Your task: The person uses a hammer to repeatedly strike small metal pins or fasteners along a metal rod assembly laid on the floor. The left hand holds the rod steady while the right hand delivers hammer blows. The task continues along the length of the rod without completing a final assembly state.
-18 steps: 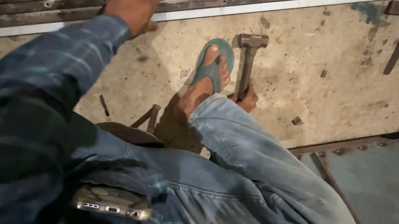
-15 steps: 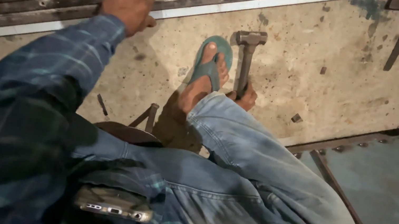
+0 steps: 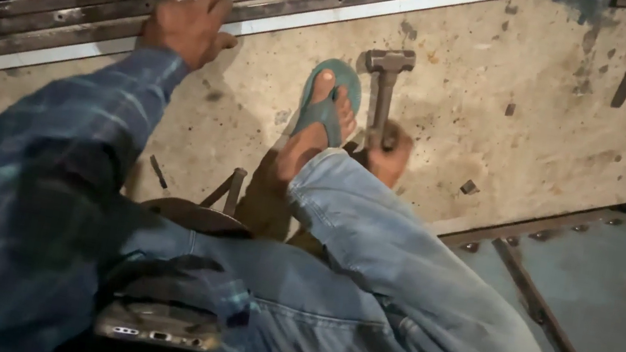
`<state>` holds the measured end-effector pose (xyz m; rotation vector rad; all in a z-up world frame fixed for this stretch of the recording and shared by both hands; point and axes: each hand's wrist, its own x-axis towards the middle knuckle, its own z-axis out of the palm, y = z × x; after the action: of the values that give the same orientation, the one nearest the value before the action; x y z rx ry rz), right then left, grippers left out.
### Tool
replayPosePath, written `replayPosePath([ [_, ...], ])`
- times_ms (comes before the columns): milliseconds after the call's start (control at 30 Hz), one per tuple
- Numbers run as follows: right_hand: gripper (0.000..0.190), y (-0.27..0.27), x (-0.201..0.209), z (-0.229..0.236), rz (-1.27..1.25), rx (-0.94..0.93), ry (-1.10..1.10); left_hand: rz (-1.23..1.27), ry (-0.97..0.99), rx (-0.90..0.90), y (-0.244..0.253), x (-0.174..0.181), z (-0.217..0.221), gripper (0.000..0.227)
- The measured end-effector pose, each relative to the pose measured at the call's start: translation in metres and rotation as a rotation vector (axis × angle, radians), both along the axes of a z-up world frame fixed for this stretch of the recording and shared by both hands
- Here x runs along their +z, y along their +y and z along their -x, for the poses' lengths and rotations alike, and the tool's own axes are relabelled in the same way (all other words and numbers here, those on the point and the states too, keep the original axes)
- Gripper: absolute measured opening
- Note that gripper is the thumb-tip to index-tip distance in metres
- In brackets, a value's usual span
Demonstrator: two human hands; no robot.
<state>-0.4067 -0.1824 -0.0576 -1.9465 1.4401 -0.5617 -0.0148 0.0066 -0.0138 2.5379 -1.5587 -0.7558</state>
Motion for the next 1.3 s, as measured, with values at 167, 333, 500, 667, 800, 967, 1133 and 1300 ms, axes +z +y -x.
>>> replayPosePath([
  [167,0.044,-0.062,0.059,-0.057,-0.002,0.16,0.068,0.161,-0.048,-0.021,0.01,-0.016,0.009,0.053],
  [333,0.082,-0.073,0.034,-0.084,-0.019,0.278,0.51,0.052,0.026,-0.019,0.001,-0.02,0.004,0.045],
  [500,0.071,-0.042,0.046,-0.096,0.142,0.11,0.392,0.027,0.029,0.011,-0.003,-0.026,0.005,0.043],
  [667,0.051,-0.02,0.016,-0.059,0.338,0.18,0.44,0.04,0.065,0.043,-0.009,-0.012,0.002,0.044],
  [800,0.041,-0.045,-0.001,-0.044,-0.296,0.04,0.18,-0.005,0.094,0.066,-0.006,-0.008,0.001,0.046],
  [967,0.049,-0.09,0.03,-0.08,-0.566,0.012,-0.118,0.045,0.048,-0.029,-0.001,-0.011,0.003,0.041],
  [1133,0.067,-0.117,0.029,-0.119,-0.271,0.048,-0.172,0.083,-0.075,-0.114,-0.004,0.018,0.007,0.037],
  [1300,0.053,-0.131,0.048,-0.142,-0.065,0.171,0.121,0.089,-0.012,-0.041,-0.001,-0.001,0.007,0.033],
])
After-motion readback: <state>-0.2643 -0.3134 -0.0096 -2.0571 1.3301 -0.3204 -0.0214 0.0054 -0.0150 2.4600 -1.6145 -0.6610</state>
